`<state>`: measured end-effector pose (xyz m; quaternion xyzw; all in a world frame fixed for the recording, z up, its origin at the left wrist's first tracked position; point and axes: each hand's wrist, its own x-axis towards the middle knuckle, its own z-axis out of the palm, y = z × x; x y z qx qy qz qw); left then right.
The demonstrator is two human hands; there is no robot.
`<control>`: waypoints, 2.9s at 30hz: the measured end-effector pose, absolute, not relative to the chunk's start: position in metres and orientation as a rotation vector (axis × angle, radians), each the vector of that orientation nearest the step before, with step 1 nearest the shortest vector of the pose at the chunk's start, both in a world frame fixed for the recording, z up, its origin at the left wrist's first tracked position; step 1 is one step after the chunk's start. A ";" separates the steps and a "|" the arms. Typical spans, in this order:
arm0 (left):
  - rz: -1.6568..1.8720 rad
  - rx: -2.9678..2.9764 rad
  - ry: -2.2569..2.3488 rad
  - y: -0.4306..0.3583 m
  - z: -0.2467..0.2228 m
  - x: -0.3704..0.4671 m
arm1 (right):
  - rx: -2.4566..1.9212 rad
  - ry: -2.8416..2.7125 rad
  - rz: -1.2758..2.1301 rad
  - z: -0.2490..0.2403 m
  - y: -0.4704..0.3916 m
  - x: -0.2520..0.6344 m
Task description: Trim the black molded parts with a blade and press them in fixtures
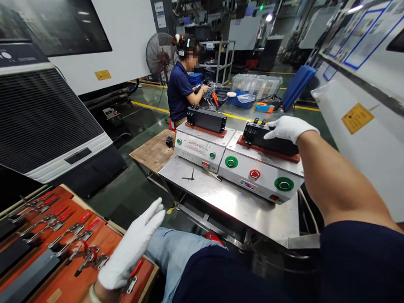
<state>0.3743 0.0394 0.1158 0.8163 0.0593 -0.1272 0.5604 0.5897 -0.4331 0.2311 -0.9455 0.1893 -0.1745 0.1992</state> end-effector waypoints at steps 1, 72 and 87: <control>-0.293 1.965 0.102 0.031 0.117 0.382 | -2.651 0.529 -0.475 0.228 -0.430 0.587; 0.163 1.486 0.928 0.034 -0.001 0.273 | -2.635 -0.001 -0.730 0.131 -0.271 0.562; 0.148 1.499 0.922 0.055 -0.012 0.276 | -2.525 0.366 -0.855 0.228 -0.383 0.613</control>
